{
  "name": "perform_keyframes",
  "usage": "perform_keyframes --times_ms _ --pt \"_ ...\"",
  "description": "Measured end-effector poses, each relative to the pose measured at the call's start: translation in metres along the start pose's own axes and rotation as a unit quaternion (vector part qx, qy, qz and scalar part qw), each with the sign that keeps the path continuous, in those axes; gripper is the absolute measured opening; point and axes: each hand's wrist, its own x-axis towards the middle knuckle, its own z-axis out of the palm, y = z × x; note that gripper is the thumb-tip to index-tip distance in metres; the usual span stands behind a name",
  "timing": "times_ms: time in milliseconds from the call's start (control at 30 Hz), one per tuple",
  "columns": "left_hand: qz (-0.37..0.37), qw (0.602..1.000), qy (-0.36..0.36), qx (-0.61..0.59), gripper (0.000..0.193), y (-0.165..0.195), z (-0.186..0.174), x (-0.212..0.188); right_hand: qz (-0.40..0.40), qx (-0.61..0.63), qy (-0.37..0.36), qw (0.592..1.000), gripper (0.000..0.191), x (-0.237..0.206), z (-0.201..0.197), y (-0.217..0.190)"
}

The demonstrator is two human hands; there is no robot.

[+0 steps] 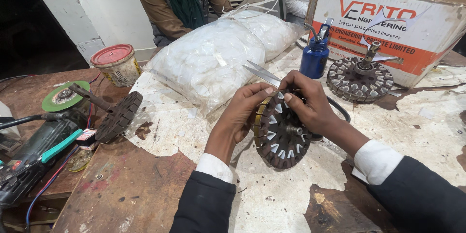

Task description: The person cuts small white plastic pieces from a plastic bag with scissors and inserts them one at a time into slots around a circular metal rotor disc on the workbench, pressing each piece into place and rotating the disc to reach the next slot.

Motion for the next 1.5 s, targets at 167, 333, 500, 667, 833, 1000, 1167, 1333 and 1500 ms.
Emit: perform_keyframes --times_ms 167,333,500,667,833,1000,1167,1333,1500 --pt "-0.038 0.998 0.030 -0.028 0.026 0.003 0.001 -0.005 -0.045 -0.042 0.004 0.998 0.027 0.001 0.002 -0.008" --pt "-0.059 0.994 0.063 -0.062 0.023 0.004 0.004 -0.005 -0.050 -0.074 0.009 0.996 0.027 0.002 0.003 -0.013" --pt "-0.075 0.991 0.078 -0.078 0.021 0.005 0.006 -0.005 -0.051 -0.085 0.010 0.995 0.029 0.002 0.003 -0.014" --pt "-0.076 0.991 0.076 -0.078 0.019 0.003 0.005 -0.004 -0.052 -0.084 0.012 0.995 0.029 0.003 0.003 -0.015" --pt "-0.072 0.992 0.064 -0.081 0.017 0.001 0.003 -0.002 -0.054 -0.082 0.013 0.995 0.028 0.004 0.003 -0.017" --pt "-0.076 0.992 0.070 -0.077 0.017 -0.002 -0.001 -0.003 -0.054 -0.082 0.006 0.995 0.028 0.004 0.004 -0.016" --pt "-0.112 0.988 0.099 -0.048 0.014 -0.014 -0.002 0.005 -0.058 -0.080 0.007 0.995 0.030 0.003 0.004 -0.011" --pt "-0.080 0.995 -0.008 -0.065 0.020 -0.021 -0.006 0.008 -0.044 -0.064 0.018 0.997 0.030 0.002 0.004 -0.006" --pt "-0.072 0.995 0.013 -0.062 0.019 -0.013 -0.003 0.003 -0.043 -0.047 0.015 0.998 0.028 0.003 0.004 -0.006"
